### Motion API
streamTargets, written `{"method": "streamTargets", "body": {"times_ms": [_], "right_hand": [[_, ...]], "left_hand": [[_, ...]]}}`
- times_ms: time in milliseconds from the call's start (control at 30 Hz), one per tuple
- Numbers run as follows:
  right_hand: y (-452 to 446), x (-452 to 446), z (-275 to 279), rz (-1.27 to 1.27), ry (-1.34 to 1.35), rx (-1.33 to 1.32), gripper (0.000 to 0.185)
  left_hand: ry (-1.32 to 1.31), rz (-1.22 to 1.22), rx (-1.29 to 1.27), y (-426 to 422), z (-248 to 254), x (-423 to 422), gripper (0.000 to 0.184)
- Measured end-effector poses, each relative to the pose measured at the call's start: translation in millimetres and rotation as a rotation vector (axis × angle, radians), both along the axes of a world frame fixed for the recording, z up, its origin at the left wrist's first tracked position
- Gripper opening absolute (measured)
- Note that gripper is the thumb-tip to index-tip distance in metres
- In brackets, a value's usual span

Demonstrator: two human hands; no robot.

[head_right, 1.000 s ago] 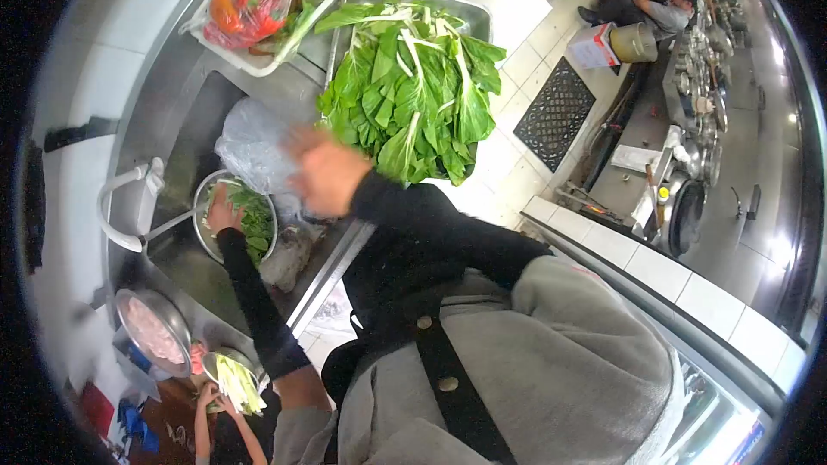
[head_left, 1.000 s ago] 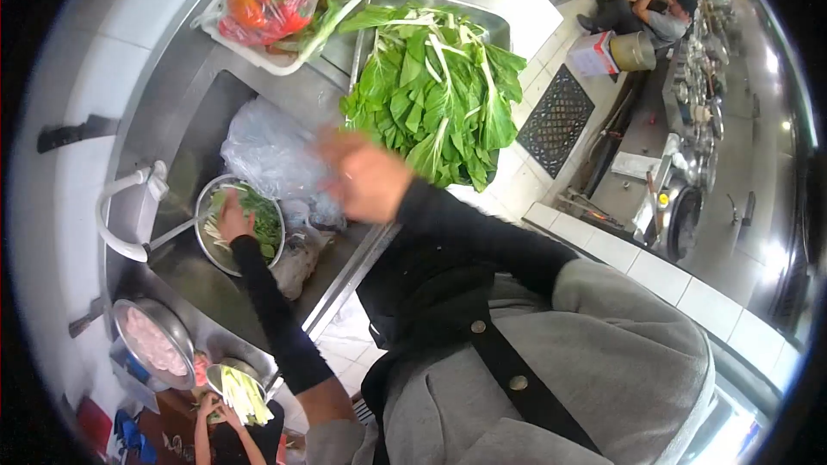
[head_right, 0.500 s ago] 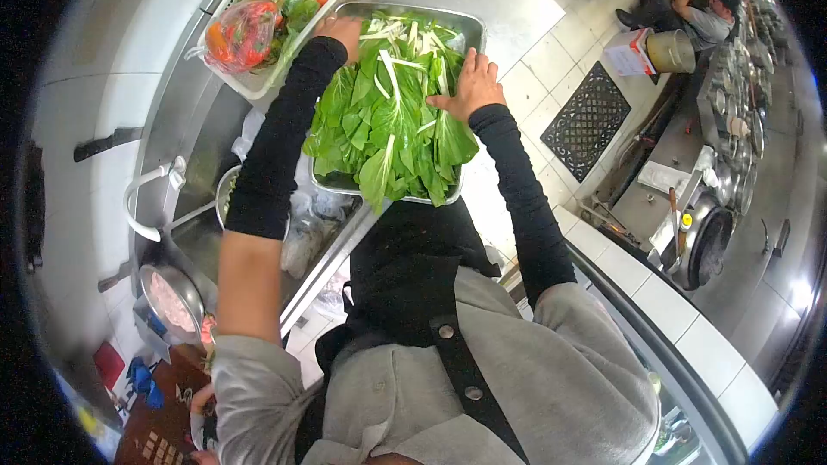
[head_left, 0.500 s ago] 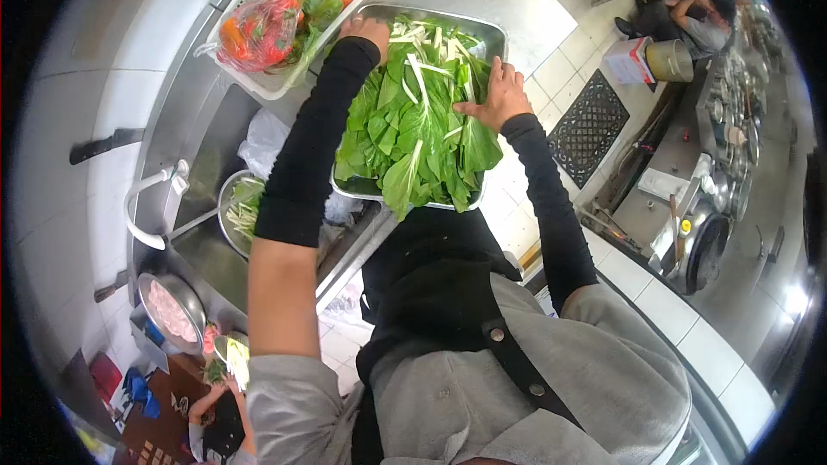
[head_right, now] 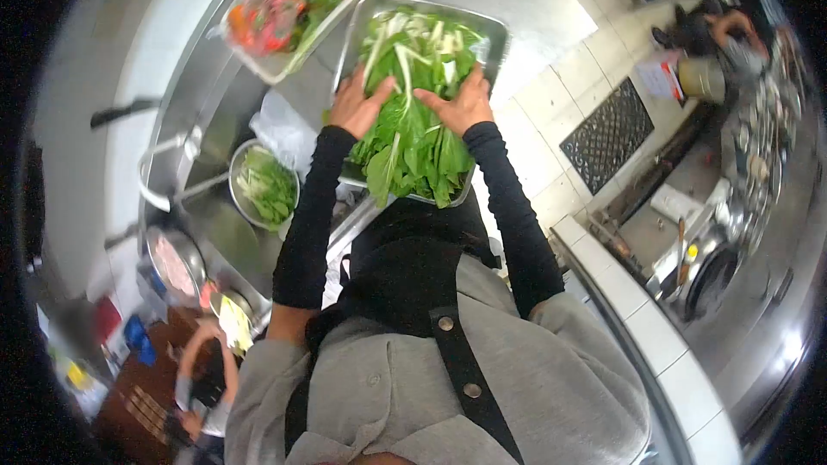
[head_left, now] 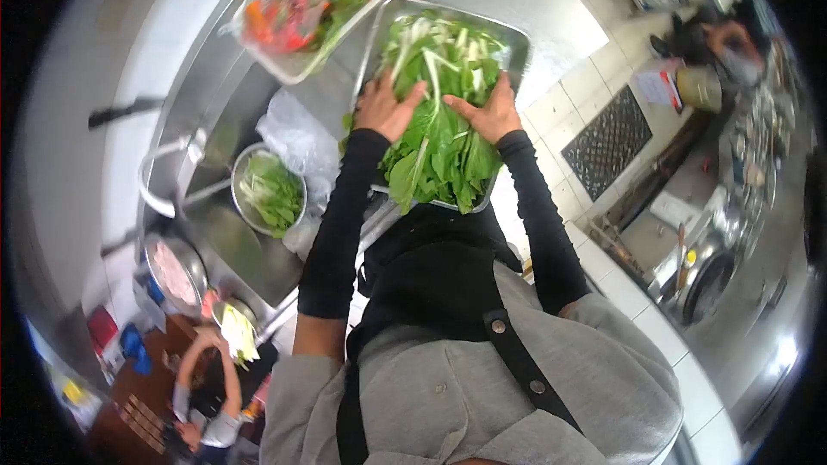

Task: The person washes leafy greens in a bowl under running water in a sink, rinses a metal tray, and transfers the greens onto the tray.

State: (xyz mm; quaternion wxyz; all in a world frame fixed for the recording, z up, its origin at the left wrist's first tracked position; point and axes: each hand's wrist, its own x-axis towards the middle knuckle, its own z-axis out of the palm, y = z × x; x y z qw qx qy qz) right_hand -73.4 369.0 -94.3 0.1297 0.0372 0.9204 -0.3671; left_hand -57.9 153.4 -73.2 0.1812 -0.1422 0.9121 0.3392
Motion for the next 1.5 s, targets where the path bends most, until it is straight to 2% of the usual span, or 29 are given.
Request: {"method": "streamTargets", "body": {"times_ms": [33, 67, 133, 167, 233, 300, 333, 367, 467, 500, 533, 567, 600, 667, 700, 767, 867, 900, 1000, 1133, 1233, 1267, 1300, 1400, 1433, 1500], "right_hand": [[-3.6, -4.8, 10.1, 0.026, 0.027, -0.122, 0.118], [-6.7, -8.9, -18.6, 0.068, 0.112, -0.202, 0.117], [-27.7, -9.7, -17.3, 0.083, 0.137, -0.283, 0.108], [-32.5, -13.5, -33.9, 0.096, 0.204, -0.231, 0.102], [-35.6, -18.9, -39.5, 0.112, 0.262, -0.297, 0.094], [-25.4, -21.4, -28.5, 0.123, 0.234, -0.52, 0.089], [-20.8, -18.3, -20.9, 0.003, 0.16, -0.499, 0.086], [-9.9, -27.2, -24.4, -0.003, 0.09, -0.575, 0.085], [-3.3, -29.2, -3.0, -0.068, -0.037, -0.752, 0.086], [-15.0, -15.8, 11.7, -0.212, -0.032, -0.809, 0.069], [-12.3, -15.8, 12.6, -0.132, -0.026, -0.766, 0.071], [-10.9, -16.2, 3.1, -0.138, 0.131, -0.573, 0.084], [-11.1, -11.7, 11.6, -0.133, 0.007, -0.769, 0.084], [-12.1, -2.6, 11.4, -0.175, 0.124, -0.662, 0.074], [-12.7, 4.5, 27.4, -0.155, 0.119, -0.719, 0.071], [-20.5, 22.8, 67.0, -0.172, 0.109, -0.818, 0.065], [-23.6, 37.1, 94.6, -0.146, 0.176, -0.798, 0.06], [-24.0, 39.4, 102.6, -0.117, 0.223, -0.716, 0.059], [-35.5, 47.2, 128.8, -0.133, 0.287, -0.69, 0.058], [-48.6, 40.5, 161.9, -0.074, 0.493, -0.588, 0.055], [-57.4, 35.6, 191.6, -0.049, 0.645, -0.543, 0.053], [-59.9, 37.9, 202.0, -0.044, 0.675, -0.523, 0.053], [-70.8, 43.0, 214.3, -0.057, 0.707, -0.63, 0.052], [-97.9, 67.8, 241.0, -0.079, 0.707, -0.722, 0.054], [-98.6, 75.4, 243.6, 0.02, 0.733, -0.518, 0.057], [-124.7, 98.1, 244.3, 0.037, 0.727, -0.496, 0.066]], "left_hand": [[0.086, -0.021, 0.111, 2.6, -7.4, 0.9, 0.094], [0.081, -0.034, 0.119, 10.0, -7.5, 1.1, 0.098], [-0.06, -0.014, 0.056, 29.3, 7.2, 4.3, 0.106], [-0.085, 0.019, 0.128, 31.5, 9.4, 6.8, 0.108], [-0.02, 0.043, 0.071, 32.5, 1.6, 7.0, 0.104], [0.028, 0.04, 0.137, 36.3, 11.4, 6.7, 0.097], [0.054, 0.034, 0.174, 40.1, 20.7, 6.7, 0.095], [0.067, 0.027, 0.183, 47.7, 25.3, 4.0, 0.085], [0.163, 0.109, 0.303, 59.7, 34.1, 4.5, 0.074], [0.211, 0.117, 0.279, 63.4, 35.2, 6.4, 0.065], [0.253, 0.146, 0.263, 67.3, 29.2, 6.3, 0.062], [0.267, 0.135, 0.257, 69.1, 30.0, 10.0, 0.059], [0.288, 0.123, 0.25, 67.9, 32.8, 11.6, 0.056], [0.27, 0.136, 0.278, 68.8, 40.9, 16.8, 0.053], [0.379, 0.117, 0.233, 71.3, 43.0, 22.5, 0.051], [0.395, 0.109, 0.265, 73.7, 63.9, 31.5, 0.05], [0.416, 0.104, 0.266, 72.3, 93.1, 45.7, 0.049], [0.45, 0.098, 0.309, 70.4, 98.8, 49.5, 0.049], [0.674, 0.094, 0.261, 65.4, 107.9, 52.2, 0.049], [0.887, 0.076, 0.417, 49.3, 131.1, 41.1, 0.046], [1.027, 0.049, 0.405, 38.9, 158.6, 34.7, 0.045], [1.065, 0.012, 0.501, 35.8, 162.4, 30.2, 0.045], [1.178, -0.027, 0.45, 28.0, 174.1, 34.8, 0.045], [1.39, -0.081, 0.172, 3.8, 194.2, 53.4, 0.046], [1.418, -0.124, 0.11, -11.6, 197.8, 62.8, 0.043], [1.454, -0.241, 0.04, -52.3, 205.5, 88.9, 0.038]]}}
